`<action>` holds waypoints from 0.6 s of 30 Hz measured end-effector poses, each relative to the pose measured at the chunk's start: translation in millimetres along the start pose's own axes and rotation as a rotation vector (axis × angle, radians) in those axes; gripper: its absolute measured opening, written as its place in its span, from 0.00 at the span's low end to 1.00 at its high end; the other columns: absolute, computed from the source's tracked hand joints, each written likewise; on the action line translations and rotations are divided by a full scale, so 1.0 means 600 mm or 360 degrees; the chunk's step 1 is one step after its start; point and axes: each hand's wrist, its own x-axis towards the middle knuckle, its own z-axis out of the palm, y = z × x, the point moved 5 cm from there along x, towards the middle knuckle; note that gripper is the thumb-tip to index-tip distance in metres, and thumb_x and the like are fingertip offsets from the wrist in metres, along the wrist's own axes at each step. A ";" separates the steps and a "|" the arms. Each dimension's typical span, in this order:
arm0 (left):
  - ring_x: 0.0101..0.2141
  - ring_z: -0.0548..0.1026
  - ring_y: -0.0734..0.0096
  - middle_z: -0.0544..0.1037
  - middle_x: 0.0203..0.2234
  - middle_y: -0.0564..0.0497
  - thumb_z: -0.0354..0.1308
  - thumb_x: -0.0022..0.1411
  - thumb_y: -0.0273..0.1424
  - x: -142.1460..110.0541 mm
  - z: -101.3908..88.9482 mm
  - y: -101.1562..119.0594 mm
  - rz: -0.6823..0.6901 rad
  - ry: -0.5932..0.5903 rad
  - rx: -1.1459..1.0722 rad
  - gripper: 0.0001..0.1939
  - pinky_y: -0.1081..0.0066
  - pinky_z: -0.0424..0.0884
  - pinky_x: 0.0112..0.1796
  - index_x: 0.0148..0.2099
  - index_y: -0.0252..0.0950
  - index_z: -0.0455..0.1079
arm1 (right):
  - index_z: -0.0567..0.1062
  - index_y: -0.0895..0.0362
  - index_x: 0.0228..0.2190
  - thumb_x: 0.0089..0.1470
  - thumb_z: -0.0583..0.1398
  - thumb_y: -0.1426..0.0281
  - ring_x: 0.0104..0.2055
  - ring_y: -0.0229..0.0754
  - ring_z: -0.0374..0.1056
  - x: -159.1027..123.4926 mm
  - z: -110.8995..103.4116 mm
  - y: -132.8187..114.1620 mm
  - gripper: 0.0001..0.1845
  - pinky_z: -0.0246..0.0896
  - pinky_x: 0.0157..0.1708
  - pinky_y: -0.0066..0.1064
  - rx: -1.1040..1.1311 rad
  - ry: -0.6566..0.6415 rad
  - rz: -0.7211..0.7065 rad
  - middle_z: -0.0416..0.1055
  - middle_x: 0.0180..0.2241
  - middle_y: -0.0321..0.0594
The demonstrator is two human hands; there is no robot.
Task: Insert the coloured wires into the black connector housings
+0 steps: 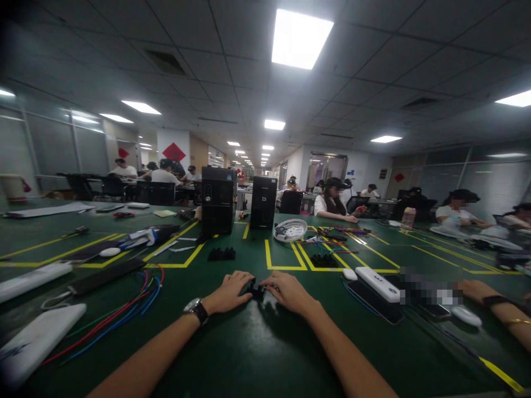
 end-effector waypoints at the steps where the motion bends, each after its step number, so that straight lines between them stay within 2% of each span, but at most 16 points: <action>1: 0.55 0.57 0.56 0.64 0.55 0.47 0.49 0.59 0.42 0.000 0.000 0.000 -0.0003 0.0000 0.0005 0.25 0.56 0.53 0.52 0.58 0.43 0.59 | 0.74 0.53 0.46 0.60 0.51 0.71 0.40 0.41 0.66 0.001 0.000 0.000 0.17 0.58 0.41 0.30 -0.0013 -0.0003 -0.0002 0.70 0.38 0.42; 18: 0.53 0.59 0.54 0.64 0.54 0.45 0.48 0.60 0.44 -0.004 -0.001 -0.003 0.0067 0.0051 -0.0019 0.26 0.55 0.54 0.50 0.60 0.44 0.57 | 0.76 0.54 0.42 0.58 0.51 0.71 0.39 0.41 0.68 0.031 0.003 0.000 0.16 0.58 0.40 0.29 -0.0116 -0.0162 -0.0006 0.73 0.36 0.42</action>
